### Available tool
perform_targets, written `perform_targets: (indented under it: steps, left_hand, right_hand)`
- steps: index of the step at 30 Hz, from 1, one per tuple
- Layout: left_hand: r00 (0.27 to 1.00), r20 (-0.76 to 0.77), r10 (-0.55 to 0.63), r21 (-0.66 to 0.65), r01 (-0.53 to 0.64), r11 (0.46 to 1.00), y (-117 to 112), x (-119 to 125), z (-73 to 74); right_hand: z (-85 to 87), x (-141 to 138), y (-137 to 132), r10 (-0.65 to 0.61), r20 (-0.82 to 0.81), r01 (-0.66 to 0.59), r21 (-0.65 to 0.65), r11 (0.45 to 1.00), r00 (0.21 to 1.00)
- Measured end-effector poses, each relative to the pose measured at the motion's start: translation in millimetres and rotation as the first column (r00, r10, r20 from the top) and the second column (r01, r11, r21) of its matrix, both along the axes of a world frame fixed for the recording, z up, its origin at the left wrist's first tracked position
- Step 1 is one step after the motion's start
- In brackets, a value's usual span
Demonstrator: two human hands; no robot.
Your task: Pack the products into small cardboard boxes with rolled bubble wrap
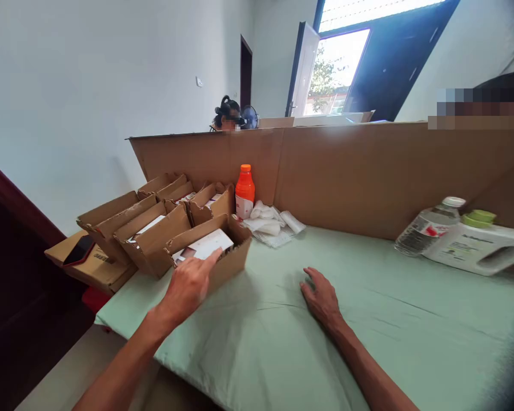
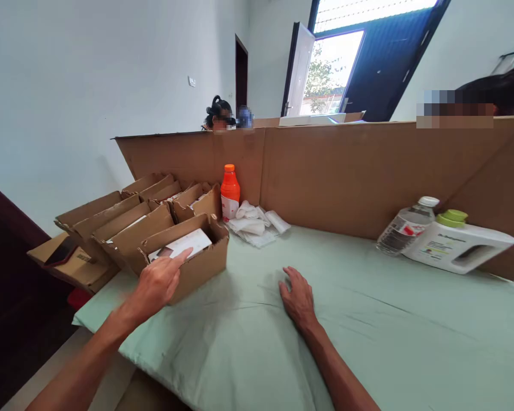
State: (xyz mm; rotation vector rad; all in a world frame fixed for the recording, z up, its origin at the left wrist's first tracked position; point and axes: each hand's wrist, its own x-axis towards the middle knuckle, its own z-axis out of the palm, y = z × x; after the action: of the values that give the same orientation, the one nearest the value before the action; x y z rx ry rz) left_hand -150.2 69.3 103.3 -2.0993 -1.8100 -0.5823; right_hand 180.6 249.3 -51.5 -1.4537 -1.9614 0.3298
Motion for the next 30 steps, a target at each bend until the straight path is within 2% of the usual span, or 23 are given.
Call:
perform_targets:
  steps: [2,4,5,7,8,10,12,14,15,17,19,21,23,27,30]
  left_hand:
    - [0.98,0.041,-0.192,0.081,0.189,0.979,-24.4,10.1,0.5]
    - [0.955,0.088,-0.285,0.158,0.269,0.95,-47.9,14.1,3.7]
    - [0.953,0.126,-0.275,0.197,0.248,0.949,-58.1,13.2,4.4]
    - [0.956,0.25,-0.155,0.252,0.09,0.964,-73.3,6.2,-0.5]
    - [0.938,0.34,-0.069,0.246,-0.018,0.969,-77.7,0.7,-7.3]
    - [0.839,0.536,0.088,0.132,-0.187,0.974,-79.1,-11.2,-29.6]
    - [0.694,0.697,0.181,-0.075,-0.18,0.981,-71.2,-19.9,-58.8]
    - [0.549,0.801,0.238,-0.245,-0.062,0.968,-56.8,-22.1,-87.3]
    - [0.474,0.846,0.245,-0.286,0.016,0.958,-48.8,-20.5,-99.4]
    - [0.329,0.916,0.229,-0.291,0.153,0.944,-34.1,-13.0,-118.3]
    - [0.228,0.951,0.211,-0.262,0.225,0.939,-23.3,-1.4,-130.6]
    - [0.188,0.959,0.214,-0.256,0.244,0.935,-15.6,12.7,-137.4]
    - [0.158,0.968,0.196,-0.233,0.269,0.934,-8.5,28.1,-138.8]
    - [0.102,0.991,0.091,-0.121,0.36,0.925,11.6,58.7,-128.9]
    - [0.093,0.995,0.046,-0.08,0.413,0.907,26.2,75.2,-119.8]
  right_hand:
    - [12.4,6.0,-12.5,0.059,-0.093,-0.07,-0.121,0.99,0.994]
    - [25.6,15.6,-31.4,0.139,-0.182,-0.181,-0.239,0.954,0.974]
    - [31.9,21.2,-42.9,0.182,-0.218,-0.241,-0.285,0.928,0.959]
    - [43.3,32.1,-68.0,0.256,-0.272,-0.342,-0.345,0.874,0.928]
    - [47.9,36.6,-81.1,0.279,-0.296,-0.378,-0.364,0.851,0.914]
    - [54.4,41.6,-106.4,0.298,-0.353,-0.43,-0.394,0.813,0.887]
    - [56.4,40.1,-128.7,0.291,-0.428,-0.469,-0.406,0.784,0.856]
    - [54.6,32.9,-147.0,0.247,-0.508,-0.488,-0.42,0.765,0.825]
    - [52.8,28.2,-154.5,0.207,-0.548,-0.486,-0.43,0.761,0.81]
    - [48.5,18.7,-166.7,0.112,-0.614,-0.468,-0.457,0.757,0.781]
    - [44.8,12.0,-174.8,0.038,-0.658,-0.457,-0.479,0.75,0.752]
    - [42.9,10.0,-177.7,-0.006,-0.691,-0.449,-0.476,0.756,0.723]
    - [43.2,12.4,-174.5,-0.042,-0.709,-0.41,-0.454,0.791,0.704]
    - [47.1,24.2,-151.8,-0.096,-0.675,-0.258,-0.404,0.877,0.732]
    - [46.6,32.2,-132.9,-0.129,-0.666,-0.192,-0.386,0.902,0.734]
